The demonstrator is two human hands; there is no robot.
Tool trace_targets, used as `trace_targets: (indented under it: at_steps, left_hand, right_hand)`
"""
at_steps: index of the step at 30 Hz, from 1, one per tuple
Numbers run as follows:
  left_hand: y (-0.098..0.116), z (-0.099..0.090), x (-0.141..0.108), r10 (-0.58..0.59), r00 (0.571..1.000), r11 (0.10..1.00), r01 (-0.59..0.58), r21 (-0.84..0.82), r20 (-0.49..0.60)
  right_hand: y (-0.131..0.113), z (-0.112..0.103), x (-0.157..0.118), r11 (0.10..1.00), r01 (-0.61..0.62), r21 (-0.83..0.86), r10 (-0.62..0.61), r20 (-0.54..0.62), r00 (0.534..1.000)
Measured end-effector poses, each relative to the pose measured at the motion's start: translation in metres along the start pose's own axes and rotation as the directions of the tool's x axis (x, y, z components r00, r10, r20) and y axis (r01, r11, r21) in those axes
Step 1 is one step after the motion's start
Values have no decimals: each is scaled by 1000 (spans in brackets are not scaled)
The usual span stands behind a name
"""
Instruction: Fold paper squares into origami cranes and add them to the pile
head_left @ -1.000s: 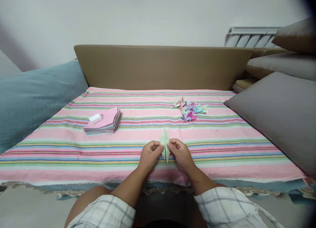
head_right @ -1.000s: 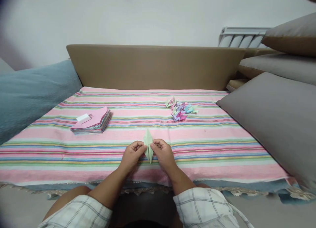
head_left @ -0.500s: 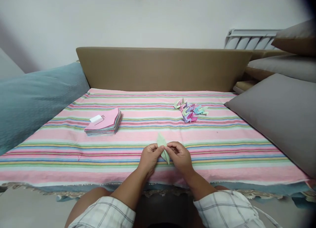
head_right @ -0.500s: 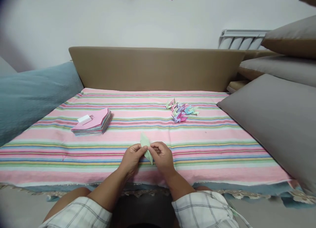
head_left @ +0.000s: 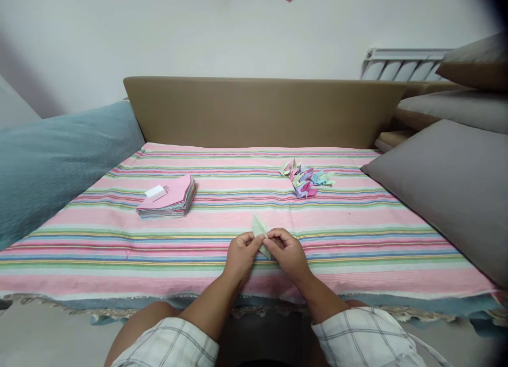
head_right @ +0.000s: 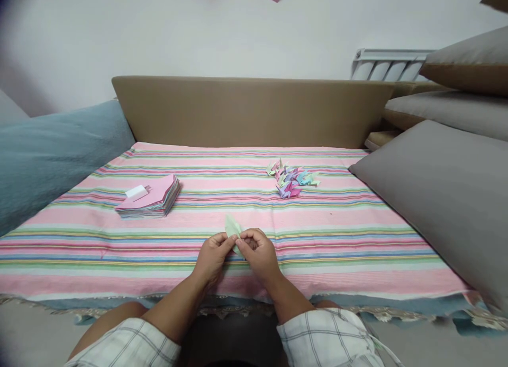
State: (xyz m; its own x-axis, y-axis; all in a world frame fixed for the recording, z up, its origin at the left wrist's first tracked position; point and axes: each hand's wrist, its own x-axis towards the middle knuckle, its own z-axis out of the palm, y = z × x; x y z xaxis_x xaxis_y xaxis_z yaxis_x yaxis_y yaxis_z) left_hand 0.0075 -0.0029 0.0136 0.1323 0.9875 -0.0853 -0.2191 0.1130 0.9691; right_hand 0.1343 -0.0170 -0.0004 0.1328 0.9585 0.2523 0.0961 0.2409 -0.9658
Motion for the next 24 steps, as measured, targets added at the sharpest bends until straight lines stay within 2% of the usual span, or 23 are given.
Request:
trace_targets:
  at_steps: [6,9,13,16,20,24]
  left_hand:
    - [2,1,-2,11,1000,1000,-11,4,1]
    - [1,1,-1,34,999,999,-34,43,-16]
    - [-1,0,0,58,998,995,-56,84,-15]
    - [-1,-1,0,58,998,995,-57,87,-5]
    - [-1,-3,-1,82,994,990,-90,110,75]
    - [-3,-5,-2,88,985,994,-97,55,150]
  right_hand:
    - [-3,-2,-3,966,181,-187,-187,-16,982]
    - [-5,-2,-5,935,228,-273,-241,-12,971]
    - [-7,-2,-6,931,252,-265,-249,46,968]
    - [-6,-2,-5,939,248,-239,-245,45,969]
    - [-5,-2,-4,938,236,-254,-237,28,971]
    - [-5,-3,-4,939,210,-272,-217,5,976]
